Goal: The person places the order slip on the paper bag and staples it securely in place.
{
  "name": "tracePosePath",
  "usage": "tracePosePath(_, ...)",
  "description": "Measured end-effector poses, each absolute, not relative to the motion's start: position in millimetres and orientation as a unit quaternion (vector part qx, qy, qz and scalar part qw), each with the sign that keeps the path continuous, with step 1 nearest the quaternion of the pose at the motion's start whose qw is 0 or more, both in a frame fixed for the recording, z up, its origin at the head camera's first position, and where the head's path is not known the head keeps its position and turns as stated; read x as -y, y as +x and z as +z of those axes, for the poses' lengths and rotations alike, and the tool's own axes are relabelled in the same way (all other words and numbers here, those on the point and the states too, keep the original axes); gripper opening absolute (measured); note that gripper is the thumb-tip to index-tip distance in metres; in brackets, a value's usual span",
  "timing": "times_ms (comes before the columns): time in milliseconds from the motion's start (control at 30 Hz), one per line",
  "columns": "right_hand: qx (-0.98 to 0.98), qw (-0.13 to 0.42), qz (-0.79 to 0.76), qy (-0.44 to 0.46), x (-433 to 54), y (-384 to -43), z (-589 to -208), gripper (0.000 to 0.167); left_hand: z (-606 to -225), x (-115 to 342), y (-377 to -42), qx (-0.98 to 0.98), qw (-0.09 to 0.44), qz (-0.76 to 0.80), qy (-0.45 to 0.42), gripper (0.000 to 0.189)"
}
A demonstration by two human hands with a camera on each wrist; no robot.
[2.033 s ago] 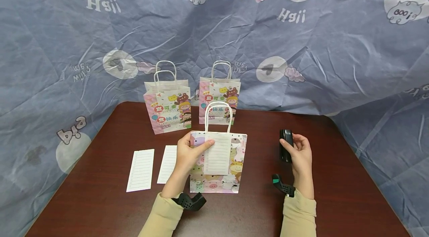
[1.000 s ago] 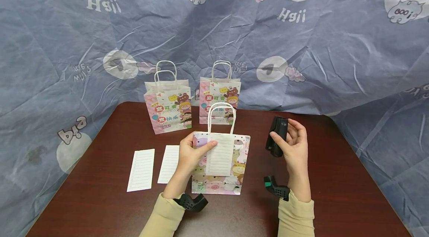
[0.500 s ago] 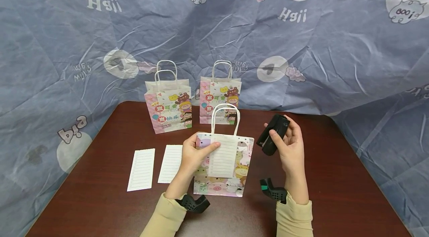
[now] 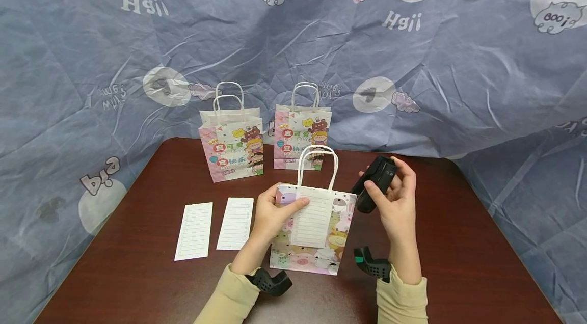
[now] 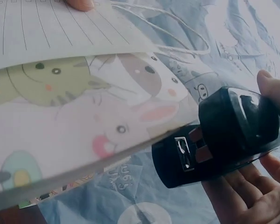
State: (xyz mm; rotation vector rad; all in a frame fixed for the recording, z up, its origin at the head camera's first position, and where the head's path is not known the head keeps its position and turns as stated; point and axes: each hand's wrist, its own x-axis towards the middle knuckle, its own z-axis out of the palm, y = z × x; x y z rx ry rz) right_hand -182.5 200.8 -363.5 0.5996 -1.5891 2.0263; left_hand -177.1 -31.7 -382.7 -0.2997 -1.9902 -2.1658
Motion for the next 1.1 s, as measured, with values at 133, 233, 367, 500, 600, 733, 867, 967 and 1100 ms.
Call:
tracePosePath(133,0.552,0.261,0.753,0.245,-199.1,-179.4,-359.9,0.063,-383.2,29.8,-176.6,0.665,0.091,-0.733,-0.107,0.022)
tracePosePath(233,0.538,0.27,0.753,0.265,-198.3,-176.1,-357.2,0.059,-383.4,28.2,-176.3,0.661,0.091,-0.735,-0.118,0.021)
tracePosePath(367,0.536,0.279,0.747,0.279,-196.7,-172.1,-354.3,0.055,-383.1,25.8,-175.0,0.659,0.088,-0.735,-0.129,0.022)
tracePosePath(500,0.528,0.291,0.745,0.286,-194.2,-170.6,-352.5,0.056,-381.9,23.8,-173.1,0.663,0.085,-0.733,-0.126,0.023)
tracePosePath(600,0.516,0.3,0.748,0.291,-192.8,-169.3,-351.3,0.056,-381.5,22.9,-171.8,0.665,0.083,-0.731,-0.126,0.023)
tracePosePath(733,0.507,0.304,0.75,0.296,-191.9,-166.5,-348.9,0.055,-381.0,22.0,-170.8,0.667,0.085,-0.729,-0.126,0.023)
tracePosePath(867,0.508,0.297,0.749,0.305,-190.6,-163.9,-346.8,0.054,-381.4,20.9,-170.4,0.669,0.089,-0.727,-0.127,0.022)
tracePosePath(967,0.513,0.292,0.745,0.311,-189.0,-162.0,-345.8,0.055,-381.8,20.0,-170.3,0.669,0.089,-0.726,-0.129,0.022)
tracePosePath(1100,0.517,0.288,0.74,0.32,-186.6,-160.2,-344.8,0.056,-381.7,19.0,-169.6,0.667,0.089,-0.727,-0.136,0.022)
